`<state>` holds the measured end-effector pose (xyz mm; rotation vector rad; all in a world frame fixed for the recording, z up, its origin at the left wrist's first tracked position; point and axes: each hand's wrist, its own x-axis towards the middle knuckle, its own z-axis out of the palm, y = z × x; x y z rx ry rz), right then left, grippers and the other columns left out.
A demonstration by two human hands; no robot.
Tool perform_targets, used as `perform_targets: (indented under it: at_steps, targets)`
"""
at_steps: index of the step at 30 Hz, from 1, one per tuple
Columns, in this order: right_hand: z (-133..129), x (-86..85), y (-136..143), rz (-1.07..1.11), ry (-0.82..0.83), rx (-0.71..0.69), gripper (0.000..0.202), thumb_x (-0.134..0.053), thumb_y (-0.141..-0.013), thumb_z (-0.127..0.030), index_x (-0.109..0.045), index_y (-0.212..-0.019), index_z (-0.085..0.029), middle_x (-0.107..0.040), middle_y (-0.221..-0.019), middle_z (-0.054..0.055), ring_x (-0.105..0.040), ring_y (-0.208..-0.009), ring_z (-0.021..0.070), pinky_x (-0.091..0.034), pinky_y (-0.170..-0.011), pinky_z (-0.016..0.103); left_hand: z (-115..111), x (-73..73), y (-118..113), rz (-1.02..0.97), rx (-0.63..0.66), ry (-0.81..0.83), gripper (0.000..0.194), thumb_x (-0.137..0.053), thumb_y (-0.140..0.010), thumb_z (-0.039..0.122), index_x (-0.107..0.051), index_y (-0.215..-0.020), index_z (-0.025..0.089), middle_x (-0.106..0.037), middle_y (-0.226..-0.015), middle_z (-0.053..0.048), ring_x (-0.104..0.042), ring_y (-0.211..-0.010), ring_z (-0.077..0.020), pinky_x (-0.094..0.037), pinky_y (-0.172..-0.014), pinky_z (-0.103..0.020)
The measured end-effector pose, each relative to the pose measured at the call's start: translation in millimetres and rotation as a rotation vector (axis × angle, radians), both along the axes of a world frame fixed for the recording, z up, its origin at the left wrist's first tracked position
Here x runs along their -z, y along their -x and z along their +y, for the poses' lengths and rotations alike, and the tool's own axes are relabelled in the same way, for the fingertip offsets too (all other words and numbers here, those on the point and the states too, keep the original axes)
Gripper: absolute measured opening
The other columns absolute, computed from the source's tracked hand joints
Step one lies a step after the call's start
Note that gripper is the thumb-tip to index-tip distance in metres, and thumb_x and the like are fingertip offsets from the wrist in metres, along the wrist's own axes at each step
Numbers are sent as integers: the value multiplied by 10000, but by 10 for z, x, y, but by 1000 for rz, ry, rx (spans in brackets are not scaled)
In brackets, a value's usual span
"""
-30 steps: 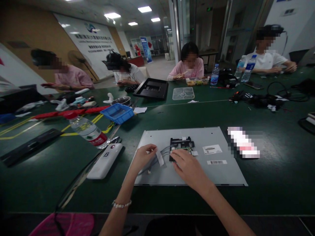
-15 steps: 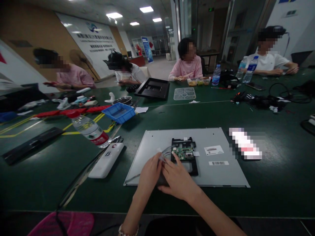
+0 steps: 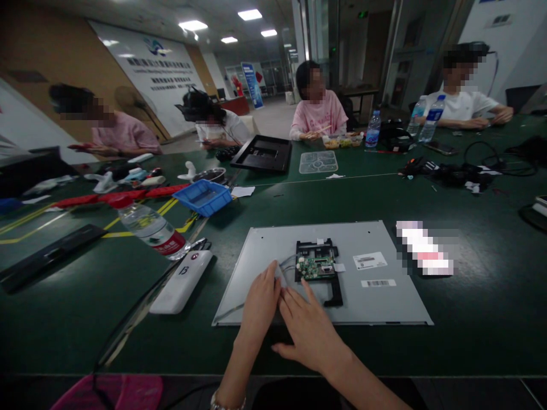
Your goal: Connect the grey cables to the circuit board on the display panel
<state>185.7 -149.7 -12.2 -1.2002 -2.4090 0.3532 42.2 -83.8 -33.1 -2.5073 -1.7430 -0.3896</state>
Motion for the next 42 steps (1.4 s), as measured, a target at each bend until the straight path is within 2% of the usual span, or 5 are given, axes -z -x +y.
perform_targets:
  at_steps: [15,20,26,34,42]
  targets:
    - [-43,-57,-75,45,17,10,605,-499,-835,-450,-379,-1337,-133,-470,-1333,127,-373,-1261,254,-170,-1107,480,103,-62,-2,-105,-24,17,426,-473,-823,144,-382,-1239,129,-581,-1135,-145,-575,-1021,-244,-449,-862,-378]
    - [91,-242,-588,121,57,103,437,-465,-871,-340,-440,-1298,-247,-512,-1301,34,-414,-1230,217,-272,-1067,471,108,-146,-21,-213,-13,-17,470,-492,-797,114,-384,-1252,164,-523,-1199,-124,-523,-1089,-247,-404,-934,-414]
    - [452,-20,-1385,260,163,388,279,-470,-837,-255,-610,-1078,-243,-627,-1100,54,-570,-1017,226,-435,-902,439,36,-295,-47,-276,51,-110,362,-472,-841,148,-431,-1199,186,-430,-1280,-114,-403,-1198,-254,-348,-1001,-431]
    - [679,62,-1485,235,332,329,240,-568,-749,-224,-657,-972,-222,-602,-1008,63,-580,-840,193,-463,-746,339,-183,-428,-30,49,113,40,310,-551,-816,237,-499,-1121,212,-545,-1009,-64,-512,-935,-245,-423,-792,-373]
    - [717,197,-1416,307,328,337,119,-572,-756,-264,-655,-820,-206,-608,-883,44,-573,-782,175,-445,-681,295,-172,-441,-21,259,129,28,166,-468,-836,94,-570,-915,197,-571,-914,-37,-524,-842,-214,-391,-723,-344]
